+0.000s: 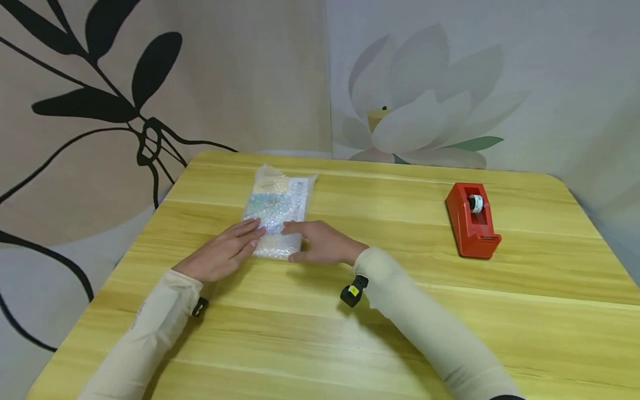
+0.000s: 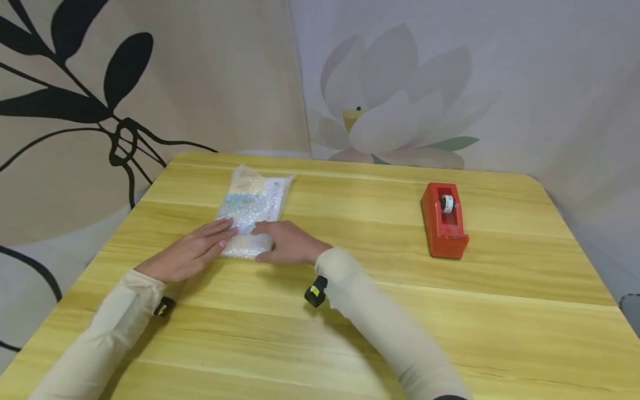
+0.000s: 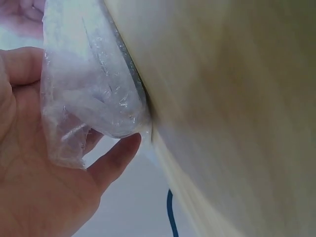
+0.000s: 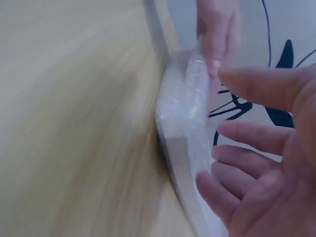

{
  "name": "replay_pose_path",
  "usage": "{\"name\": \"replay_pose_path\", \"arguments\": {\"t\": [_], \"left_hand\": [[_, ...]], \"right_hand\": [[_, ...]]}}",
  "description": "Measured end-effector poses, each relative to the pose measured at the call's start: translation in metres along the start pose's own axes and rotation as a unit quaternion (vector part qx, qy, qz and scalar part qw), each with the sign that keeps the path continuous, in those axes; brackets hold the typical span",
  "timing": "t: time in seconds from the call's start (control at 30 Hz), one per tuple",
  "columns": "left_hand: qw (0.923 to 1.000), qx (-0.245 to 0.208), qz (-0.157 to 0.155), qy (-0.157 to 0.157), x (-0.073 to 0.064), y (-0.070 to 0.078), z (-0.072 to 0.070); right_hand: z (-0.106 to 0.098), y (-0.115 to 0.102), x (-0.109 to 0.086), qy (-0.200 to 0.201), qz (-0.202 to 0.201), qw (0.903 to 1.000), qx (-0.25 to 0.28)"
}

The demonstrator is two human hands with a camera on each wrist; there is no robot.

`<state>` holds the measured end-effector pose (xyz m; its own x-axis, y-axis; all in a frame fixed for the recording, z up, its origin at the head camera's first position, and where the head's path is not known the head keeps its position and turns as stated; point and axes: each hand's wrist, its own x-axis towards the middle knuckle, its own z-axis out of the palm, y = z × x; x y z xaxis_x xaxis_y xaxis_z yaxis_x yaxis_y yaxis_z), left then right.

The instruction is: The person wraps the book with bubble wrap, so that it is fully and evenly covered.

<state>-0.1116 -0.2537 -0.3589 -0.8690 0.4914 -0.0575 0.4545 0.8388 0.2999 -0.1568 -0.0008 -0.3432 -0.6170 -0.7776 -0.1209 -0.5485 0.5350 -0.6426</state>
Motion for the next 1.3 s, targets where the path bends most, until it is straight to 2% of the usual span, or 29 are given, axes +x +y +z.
{"name": "replay_pose_path", "arguments": {"t": [0.27, 0.4, 0.53, 0.6, 0.67, 0.73, 0.83, 0.9, 0.93, 1.0, 1.17, 1.23, 1.3], "left_hand": [[0.9999, -0.005, 0.004, -0.013, 0.003, 0.001, -0.006], [0.9996, -0.017, 0.008, -0.019, 0.005, 0.001, -0.011], [0.9995, -0.016, 0.005, -0.026, 0.006, -0.001, -0.013], [0.9995, -0.015, 0.006, -0.028, 0.005, -0.001, -0.013], [0.9995, -0.017, 0.009, -0.024, 0.006, -0.001, -0.013], [0.9995, -0.021, 0.012, -0.022, 0.006, -0.001, -0.012], [0.9993, -0.026, 0.011, -0.022, 0.007, 0.001, -0.009], [0.9993, -0.027, 0.009, -0.026, 0.007, 0.001, -0.008], [0.9993, -0.025, 0.008, -0.026, 0.006, 0.001, -0.007], [0.9994, -0.022, 0.006, -0.025, 0.006, 0.000, -0.007], [0.9996, -0.017, 0.007, -0.022, 0.004, -0.001, -0.006], [0.9996, -0.016, 0.009, -0.020, 0.003, -0.001, -0.006], [0.9996, -0.017, 0.010, -0.017, 0.003, -0.001, -0.006]], "right_hand": [[-0.028, 0.009, -0.052, 0.031, -0.009, 0.9971, 0.069], [-0.045, 0.019, -0.086, 0.085, 0.010, 0.9960, 0.025], [-0.060, 0.038, -0.123, 0.148, 0.059, 0.9872, -0.010], [-0.066, 0.049, -0.143, 0.183, 0.095, 0.9783, -0.020], [-0.071, 0.061, -0.165, 0.228, 0.128, 0.9647, -0.035], [-0.077, 0.074, -0.187, 0.276, 0.169, 0.9448, -0.055], [-0.083, 0.091, -0.217, 0.337, 0.232, 0.9080, -0.092], [-0.085, 0.101, -0.233, 0.354, 0.276, 0.8869, -0.110], [-0.086, 0.106, -0.239, 0.354, 0.296, 0.8797, -0.114], [-0.086, 0.114, -0.247, 0.342, 0.328, 0.8729, -0.115], [-0.083, 0.126, -0.251, 0.303, 0.366, 0.8763, -0.080], [-0.081, 0.129, -0.251, 0.304, 0.373, 0.8746, -0.061], [-0.079, 0.131, -0.250, 0.315, 0.381, 0.8687, -0.038]]}}
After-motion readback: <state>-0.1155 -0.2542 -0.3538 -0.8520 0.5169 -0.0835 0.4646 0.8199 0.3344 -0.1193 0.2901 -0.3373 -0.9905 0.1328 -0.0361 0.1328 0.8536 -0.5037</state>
